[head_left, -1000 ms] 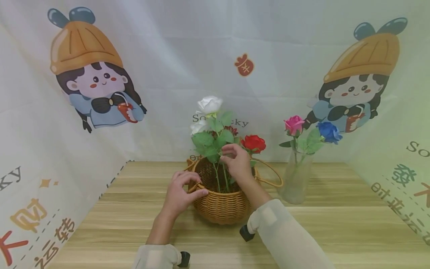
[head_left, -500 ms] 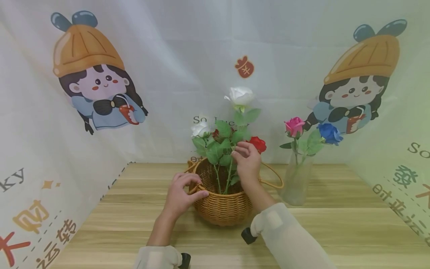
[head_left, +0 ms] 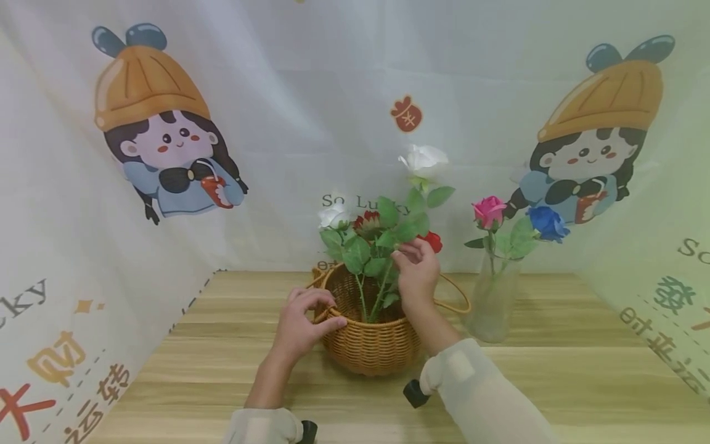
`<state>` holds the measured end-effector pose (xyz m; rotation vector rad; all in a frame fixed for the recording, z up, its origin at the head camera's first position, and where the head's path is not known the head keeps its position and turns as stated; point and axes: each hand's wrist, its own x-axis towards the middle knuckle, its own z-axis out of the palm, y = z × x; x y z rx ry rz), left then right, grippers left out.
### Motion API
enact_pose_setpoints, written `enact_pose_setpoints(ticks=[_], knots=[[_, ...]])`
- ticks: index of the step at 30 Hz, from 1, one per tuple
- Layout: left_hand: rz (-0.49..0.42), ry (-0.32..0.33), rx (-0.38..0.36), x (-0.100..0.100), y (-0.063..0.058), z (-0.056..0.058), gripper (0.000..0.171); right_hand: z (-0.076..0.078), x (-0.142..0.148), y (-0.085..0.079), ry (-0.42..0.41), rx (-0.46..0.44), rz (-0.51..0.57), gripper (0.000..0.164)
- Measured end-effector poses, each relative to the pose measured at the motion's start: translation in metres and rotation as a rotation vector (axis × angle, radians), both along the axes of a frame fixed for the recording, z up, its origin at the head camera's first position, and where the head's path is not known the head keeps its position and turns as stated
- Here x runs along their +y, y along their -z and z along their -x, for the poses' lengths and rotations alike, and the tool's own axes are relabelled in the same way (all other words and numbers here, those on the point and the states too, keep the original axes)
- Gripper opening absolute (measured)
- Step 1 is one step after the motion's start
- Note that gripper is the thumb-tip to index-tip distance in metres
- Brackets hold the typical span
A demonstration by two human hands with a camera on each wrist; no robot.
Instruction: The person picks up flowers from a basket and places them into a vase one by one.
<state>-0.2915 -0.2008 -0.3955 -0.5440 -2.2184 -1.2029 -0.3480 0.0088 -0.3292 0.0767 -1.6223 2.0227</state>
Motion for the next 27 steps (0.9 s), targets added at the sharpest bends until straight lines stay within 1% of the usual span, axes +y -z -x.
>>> enact_pose_setpoints(ticks=[5,10,15,19,23,27], knots=[[-0.011,-0.002,-0.021,0.002,0.0,-0.001,0.029,-0.003,0.003,-0.004,0.005,0.009,-0.006,0.024],[-0.01,-0.002,-0.025,0.002,-0.002,0.0,0.031,-0.008,0.012,-0.012,0.006,0.056,-0.041,0.025],[-0.003,0.002,-0.029,0.002,-0.003,0.001,0.031,-0.012,0.027,-0.021,0.014,0.05,-0.076,0.027],[-0.001,-0.005,-0.035,0.001,-0.002,0.0,0.031,-0.013,0.035,-0.027,0.033,0.065,-0.047,0.028],[0.0,-0.011,-0.045,-0.001,-0.001,-0.001,0.031,-0.013,0.042,-0.032,0.07,0.098,-0.029,0.027],[-0.005,-0.013,-0.059,-0.002,0.0,-0.001,0.031,-0.017,0.048,-0.04,0.134,0.112,-0.066,0.023]])
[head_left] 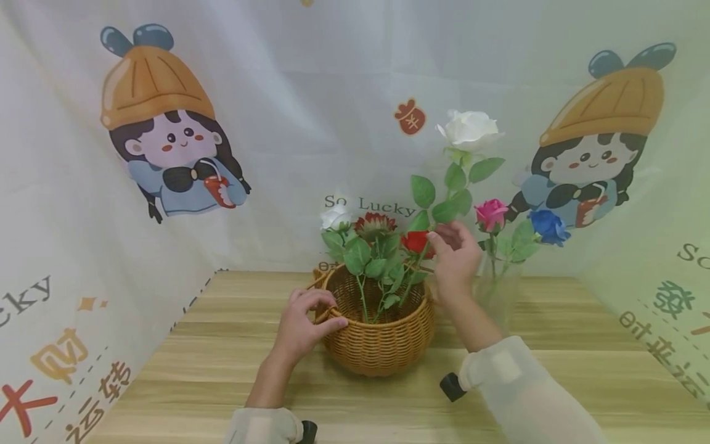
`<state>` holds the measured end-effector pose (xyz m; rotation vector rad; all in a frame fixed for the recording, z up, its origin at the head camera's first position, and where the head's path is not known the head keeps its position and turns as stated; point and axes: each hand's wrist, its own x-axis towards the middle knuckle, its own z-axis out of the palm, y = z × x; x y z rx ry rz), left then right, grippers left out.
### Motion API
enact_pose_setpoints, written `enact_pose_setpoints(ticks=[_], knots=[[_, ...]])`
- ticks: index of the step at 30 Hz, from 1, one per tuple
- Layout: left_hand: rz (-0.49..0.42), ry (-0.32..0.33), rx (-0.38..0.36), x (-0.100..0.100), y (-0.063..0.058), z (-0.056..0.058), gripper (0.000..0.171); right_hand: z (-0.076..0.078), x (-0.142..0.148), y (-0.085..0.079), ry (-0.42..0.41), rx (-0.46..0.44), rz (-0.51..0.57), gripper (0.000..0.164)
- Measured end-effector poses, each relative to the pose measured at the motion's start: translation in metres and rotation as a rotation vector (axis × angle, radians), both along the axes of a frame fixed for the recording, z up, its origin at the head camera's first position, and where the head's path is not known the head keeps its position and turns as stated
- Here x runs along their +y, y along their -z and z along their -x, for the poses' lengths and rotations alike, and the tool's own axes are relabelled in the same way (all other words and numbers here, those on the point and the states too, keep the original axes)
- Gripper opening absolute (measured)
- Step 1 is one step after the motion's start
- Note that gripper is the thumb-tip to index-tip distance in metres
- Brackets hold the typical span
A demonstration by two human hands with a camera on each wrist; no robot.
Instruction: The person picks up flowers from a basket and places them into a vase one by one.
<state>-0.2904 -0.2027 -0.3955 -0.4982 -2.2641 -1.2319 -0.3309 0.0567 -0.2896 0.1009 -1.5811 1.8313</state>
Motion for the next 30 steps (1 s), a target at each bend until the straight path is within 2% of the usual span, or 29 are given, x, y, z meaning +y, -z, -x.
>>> enact_pose_setpoints(ticks=[5,9,16,21,25,30], knots=[[-0.001,-0.003,0.005,0.0,0.001,0.0,0.031,-0.003,0.012,-0.009,0.007,-0.014,-0.022,0.022],[0.001,-0.008,0.01,0.0,0.001,0.001,0.032,-0.002,0.022,-0.015,-0.023,0.016,0.029,0.024],[0.003,-0.004,0.012,0.001,0.0,0.0,0.032,-0.002,0.038,-0.027,0.02,0.065,0.071,0.022],[0.001,-0.011,0.002,0.001,0.0,-0.001,0.033,-0.001,0.051,-0.036,0.033,0.125,0.049,0.017],[-0.011,-0.011,-0.001,0.001,0.001,-0.001,0.033,0.0,0.064,-0.039,0.069,0.156,0.037,0.014],[-0.014,-0.01,0.009,0.002,0.001,-0.001,0.033,0.0,0.081,-0.043,0.153,0.17,-0.04,0.012]])
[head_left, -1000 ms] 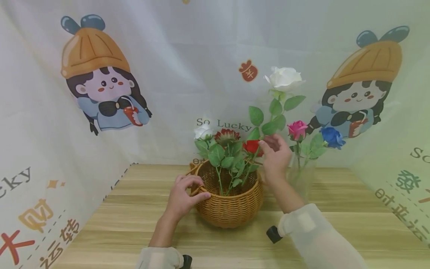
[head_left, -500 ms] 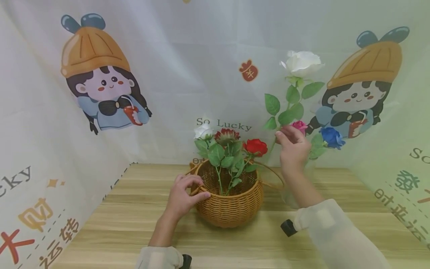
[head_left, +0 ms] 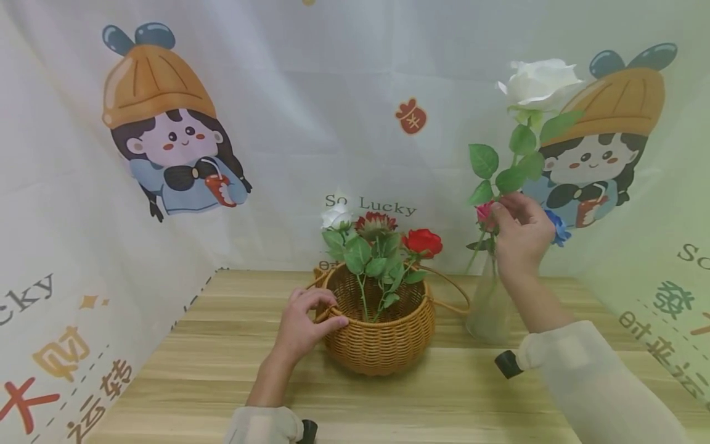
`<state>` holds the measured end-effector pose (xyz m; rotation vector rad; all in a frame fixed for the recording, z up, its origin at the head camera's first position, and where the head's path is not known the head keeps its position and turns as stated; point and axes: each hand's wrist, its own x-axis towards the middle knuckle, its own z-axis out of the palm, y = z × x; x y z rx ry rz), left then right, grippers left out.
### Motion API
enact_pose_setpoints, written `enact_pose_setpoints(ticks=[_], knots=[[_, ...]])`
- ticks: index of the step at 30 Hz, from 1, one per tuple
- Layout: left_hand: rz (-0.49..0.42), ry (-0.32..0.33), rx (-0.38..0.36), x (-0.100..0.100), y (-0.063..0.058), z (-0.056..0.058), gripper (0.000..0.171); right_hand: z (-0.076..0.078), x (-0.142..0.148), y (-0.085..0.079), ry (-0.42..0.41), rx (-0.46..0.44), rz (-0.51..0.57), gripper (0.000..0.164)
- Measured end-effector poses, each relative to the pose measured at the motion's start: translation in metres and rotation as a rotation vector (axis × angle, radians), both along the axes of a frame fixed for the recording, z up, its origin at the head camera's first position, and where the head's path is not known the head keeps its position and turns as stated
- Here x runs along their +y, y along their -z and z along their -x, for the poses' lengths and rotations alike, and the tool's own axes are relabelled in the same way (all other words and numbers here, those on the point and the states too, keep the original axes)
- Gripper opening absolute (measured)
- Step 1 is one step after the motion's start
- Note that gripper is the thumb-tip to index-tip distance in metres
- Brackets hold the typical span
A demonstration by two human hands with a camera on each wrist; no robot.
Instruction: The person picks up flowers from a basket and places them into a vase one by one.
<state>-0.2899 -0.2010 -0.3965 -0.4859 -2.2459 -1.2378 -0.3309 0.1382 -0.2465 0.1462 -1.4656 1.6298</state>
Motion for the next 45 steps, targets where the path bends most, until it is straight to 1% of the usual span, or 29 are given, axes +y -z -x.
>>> enact_pose_setpoints(ticks=[2,6,10,12,16,19,22,25,28,30,31,33,37,40,45], knots=[[0.003,0.003,0.007,0.0,0.0,0.0,0.032,-0.001,0.007,-0.004,0.046,-0.018,-0.037,0.011],[0.005,0.007,0.014,0.0,0.0,-0.001,0.031,-0.003,0.019,-0.013,0.106,-0.027,-0.076,0.01],[0.002,0.003,0.014,0.0,-0.001,-0.001,0.031,-0.001,0.029,-0.023,0.14,0.005,-0.078,0.01],[0.004,0.002,0.016,0.0,-0.001,-0.001,0.031,-0.001,0.033,-0.026,0.141,0.013,-0.063,0.01],[0.003,0.006,0.028,0.0,0.0,-0.001,0.03,0.002,0.038,-0.026,0.138,-0.025,-0.045,0.013],[0.007,0.018,0.044,0.0,0.001,0.0,0.03,0.005,0.042,-0.023,0.152,-0.056,-0.052,0.014],[0.016,0.025,0.041,0.001,0.002,0.0,0.032,0.006,0.045,-0.021,0.177,-0.073,-0.046,0.015],[0.016,0.022,0.032,0.0,0.003,-0.001,0.033,0.005,0.046,-0.023,0.202,-0.065,-0.048,0.014],[0.005,0.016,0.029,0.0,0.001,-0.002,0.032,0.005,0.046,-0.026,0.217,-0.029,-0.071,0.011],[0.0,0.014,0.034,-0.001,0.0,-0.002,0.032,0.005,0.046,-0.028,0.208,-0.018,-0.081,0.011],[-0.001,0.014,0.034,0.0,0.0,-0.002,0.031,0.005,0.047,-0.027,0.206,-0.022,-0.087,0.011],[0.001,0.01,0.032,0.0,-0.001,-0.001,0.031,0.004,0.048,-0.025,0.208,-0.058,-0.105,0.011],[0.009,0.003,0.032,-0.001,0.0,-0.001,0.03,0.005,0.052,-0.014,0.211,-0.174,-0.155,0.013],[0.015,0.003,0.037,-0.001,0.0,-0.001,0.03,0.007,0.054,-0.005,0.216,-0.249,-0.204,0.017],[0.011,0.006,0.034,-0.001,-0.002,-0.003,0.031,0.012,0.056,0.011,0.239,-0.306,-0.241,0.02]])
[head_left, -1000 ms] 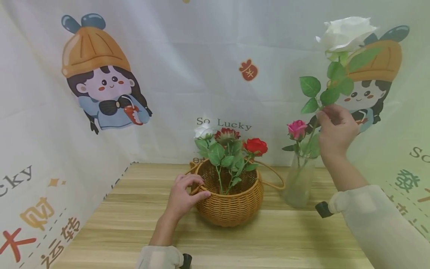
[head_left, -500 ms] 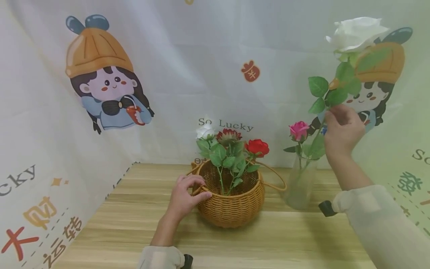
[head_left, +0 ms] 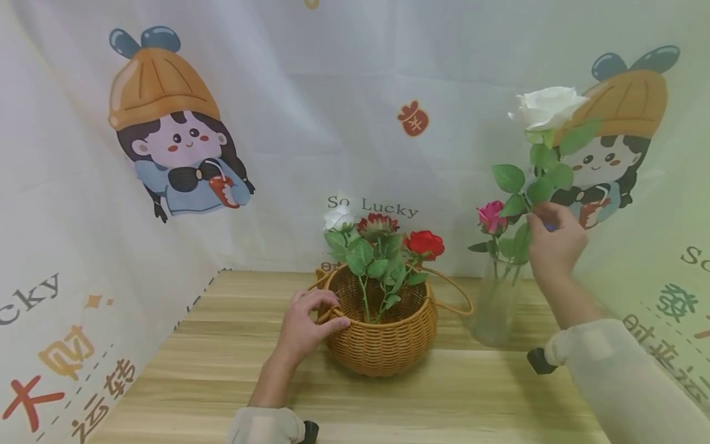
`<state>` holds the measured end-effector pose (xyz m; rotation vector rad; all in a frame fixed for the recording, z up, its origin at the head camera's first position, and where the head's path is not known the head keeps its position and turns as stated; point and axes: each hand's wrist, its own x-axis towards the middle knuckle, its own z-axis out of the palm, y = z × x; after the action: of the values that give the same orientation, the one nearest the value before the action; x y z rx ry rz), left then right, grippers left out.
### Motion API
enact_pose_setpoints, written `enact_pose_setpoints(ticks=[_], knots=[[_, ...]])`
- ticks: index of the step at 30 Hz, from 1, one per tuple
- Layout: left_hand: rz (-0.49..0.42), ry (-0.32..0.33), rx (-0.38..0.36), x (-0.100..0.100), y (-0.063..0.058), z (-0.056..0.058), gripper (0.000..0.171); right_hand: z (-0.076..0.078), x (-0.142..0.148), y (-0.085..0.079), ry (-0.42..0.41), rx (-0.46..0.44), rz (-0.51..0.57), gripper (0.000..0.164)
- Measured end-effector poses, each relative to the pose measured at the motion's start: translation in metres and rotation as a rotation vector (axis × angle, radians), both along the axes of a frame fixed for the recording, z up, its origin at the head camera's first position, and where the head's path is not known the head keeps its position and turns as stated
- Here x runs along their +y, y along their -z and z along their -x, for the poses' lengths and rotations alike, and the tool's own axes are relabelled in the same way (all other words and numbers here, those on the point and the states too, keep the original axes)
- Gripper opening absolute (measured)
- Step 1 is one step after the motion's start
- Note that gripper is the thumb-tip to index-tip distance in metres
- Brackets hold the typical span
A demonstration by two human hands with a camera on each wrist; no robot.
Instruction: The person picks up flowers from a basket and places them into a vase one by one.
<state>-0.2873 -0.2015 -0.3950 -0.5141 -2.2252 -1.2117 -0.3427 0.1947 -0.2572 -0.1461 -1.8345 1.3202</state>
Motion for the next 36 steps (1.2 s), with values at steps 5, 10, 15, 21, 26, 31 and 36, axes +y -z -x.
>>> enact_pose_setpoints(ticks=[5,10,15,21,26,31,36], knots=[[-0.008,-0.003,0.003,0.001,0.001,0.001,0.03,0.001,-0.002,0.013,0.007,-0.012,-0.033,0.023],[-0.003,0.002,0.01,0.001,0.002,0.0,0.03,0.0,-0.004,0.025,-0.005,-0.01,-0.052,0.023],[-0.007,0.002,0.01,0.001,0.003,0.0,0.031,0.0,-0.006,0.039,-0.015,-0.008,-0.077,0.022],[-0.009,0.01,0.022,0.0,0.002,0.0,0.03,0.001,-0.008,0.051,-0.017,0.056,-0.136,0.02],[-0.004,0.009,0.035,0.0,0.003,0.002,0.029,-0.001,-0.007,0.055,-0.008,0.075,-0.147,0.018],[-0.003,0.004,0.023,0.0,0.003,0.002,0.029,-0.004,-0.005,0.059,0.02,0.076,-0.148,0.013],[-0.01,0.009,0.019,0.001,0.002,0.001,0.03,-0.01,-0.005,0.063,0.008,0.109,-0.115,0.011]])
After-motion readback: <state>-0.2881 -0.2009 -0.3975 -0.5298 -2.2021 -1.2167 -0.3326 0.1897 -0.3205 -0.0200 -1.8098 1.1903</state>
